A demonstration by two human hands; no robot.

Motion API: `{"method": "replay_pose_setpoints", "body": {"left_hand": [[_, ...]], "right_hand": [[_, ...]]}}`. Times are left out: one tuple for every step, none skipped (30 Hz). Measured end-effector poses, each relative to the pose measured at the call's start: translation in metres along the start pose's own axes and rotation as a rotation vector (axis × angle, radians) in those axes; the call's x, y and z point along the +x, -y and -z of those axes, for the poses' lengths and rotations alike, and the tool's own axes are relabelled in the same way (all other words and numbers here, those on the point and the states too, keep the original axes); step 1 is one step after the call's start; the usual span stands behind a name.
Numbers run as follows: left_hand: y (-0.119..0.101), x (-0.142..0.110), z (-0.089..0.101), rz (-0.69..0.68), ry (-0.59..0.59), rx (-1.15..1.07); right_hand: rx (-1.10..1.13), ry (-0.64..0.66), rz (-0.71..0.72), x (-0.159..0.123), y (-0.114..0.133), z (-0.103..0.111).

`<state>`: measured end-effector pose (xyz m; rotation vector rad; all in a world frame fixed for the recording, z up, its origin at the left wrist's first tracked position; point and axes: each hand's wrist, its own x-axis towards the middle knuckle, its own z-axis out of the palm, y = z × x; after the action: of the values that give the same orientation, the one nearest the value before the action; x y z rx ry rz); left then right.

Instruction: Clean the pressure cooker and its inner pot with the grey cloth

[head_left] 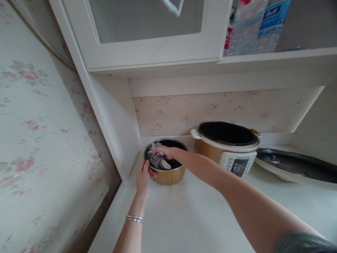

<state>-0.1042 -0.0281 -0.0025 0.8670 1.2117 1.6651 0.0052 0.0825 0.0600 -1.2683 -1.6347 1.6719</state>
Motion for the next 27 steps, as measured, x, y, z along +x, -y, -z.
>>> {"method": "replay_pose_setpoints", "body": {"left_hand": [[-0.001, -0.001, 0.0, 0.003, 0.004, 0.0], [-0.001, -0.001, 0.0, 0.005, 0.01, 0.0], [-0.002, -0.001, 0.001, 0.005, 0.015, -0.002], [-0.002, -0.002, 0.001, 0.006, 0.018, -0.007], [-0.002, -0.002, 0.001, 0.006, 0.017, -0.014], [-0.002, -0.001, 0.001, 0.005, 0.014, -0.018], [-0.002, -0.001, 0.001, 0.005, 0.011, -0.019], [-0.001, -0.001, 0.001, 0.004, 0.009, -0.017], [-0.001, -0.001, 0.001, 0.001, 0.008, -0.013], [-0.001, -0.001, 0.0, -0.003, 0.008, -0.01], [0.0, -0.001, 0.0, -0.007, 0.005, -0.007], [0.0, -0.001, 0.0, -0.012, 0.003, -0.007], [-0.001, -0.001, -0.001, -0.02, 0.002, -0.008], [-0.001, -0.002, -0.001, -0.029, 0.002, -0.005], [-0.001, -0.002, -0.001, -0.038, 0.001, 0.001], [-0.001, -0.003, -0.001, -0.044, 0.001, 0.011], [-0.001, -0.003, -0.001, -0.048, 0.0, 0.021], [-0.002, -0.004, -0.001, -0.05, 0.001, 0.029], [-0.002, -0.004, -0.001, -0.05, 0.004, 0.033], [-0.002, -0.005, -0.001, -0.051, 0.009, 0.035], [-0.002, -0.005, -0.001, -0.053, 0.015, 0.033], [-0.002, -0.006, -0.001, -0.056, 0.018, 0.032], [-0.002, -0.007, -0.001, -0.061, 0.019, 0.033], [-0.002, -0.007, -0.002, -0.066, 0.02, 0.039], [-0.002, -0.008, -0.002, -0.072, 0.018, 0.047], [-0.002, -0.009, -0.002, -0.078, 0.015, 0.057], [-0.003, -0.009, -0.002, -0.085, 0.012, 0.065]], "right_hand": [[0.063, -0.034, 0.018, -0.002, 0.005, -0.003], [0.125, -0.067, 0.038, -0.004, 0.01, -0.003], [0.184, -0.097, 0.057, -0.009, 0.014, -0.001], [0.237, -0.12, 0.075, -0.016, 0.017, 0.004], [0.282, -0.13, 0.09, -0.024, 0.02, 0.011], [0.321, -0.132, 0.102, -0.035, 0.022, 0.02], [0.352, -0.13, 0.112, -0.048, 0.022, 0.03], [0.376, -0.129, 0.123, -0.062, 0.021, 0.041], [0.391, -0.134, 0.133, -0.077, 0.02, 0.051], [0.406, -0.143, 0.148, -0.093, 0.018, 0.06], [0.426, -0.154, 0.169, -0.11, 0.016, 0.068], [0.455, -0.163, 0.195, -0.126, 0.013, 0.074], [0.493, -0.166, 0.223, -0.143, 0.009, 0.078], [0.534, -0.164, 0.25, -0.159, 0.006, 0.081], [0.572, -0.161, 0.272, -0.175, 0.001, 0.083], [0.6, -0.164, 0.285, -0.189, -0.004, 0.084], [0.611, -0.179, 0.286, -0.203, -0.011, 0.084], [0.613, -0.212, 0.281, -0.216, -0.019, 0.084], [0.608, -0.261, 0.276, -0.227, -0.028, 0.083], [0.601, -0.32, 0.27, -0.236, -0.038, 0.083], [0.597, -0.384, 0.262, -0.243, -0.05, 0.082], [0.594, -0.441, 0.25, -0.247, -0.061, 0.081], [0.592, -0.485, 0.236, -0.25, -0.073, 0.08], [0.59, -0.514, 0.221, -0.249, -0.085, 0.078], [0.587, -0.53, 0.206, -0.247, -0.096, 0.077], [0.583, -0.535, 0.194, -0.243, -0.105, 0.075], [0.583, -0.532, 0.189, -0.238, -0.114, 0.073]]}}
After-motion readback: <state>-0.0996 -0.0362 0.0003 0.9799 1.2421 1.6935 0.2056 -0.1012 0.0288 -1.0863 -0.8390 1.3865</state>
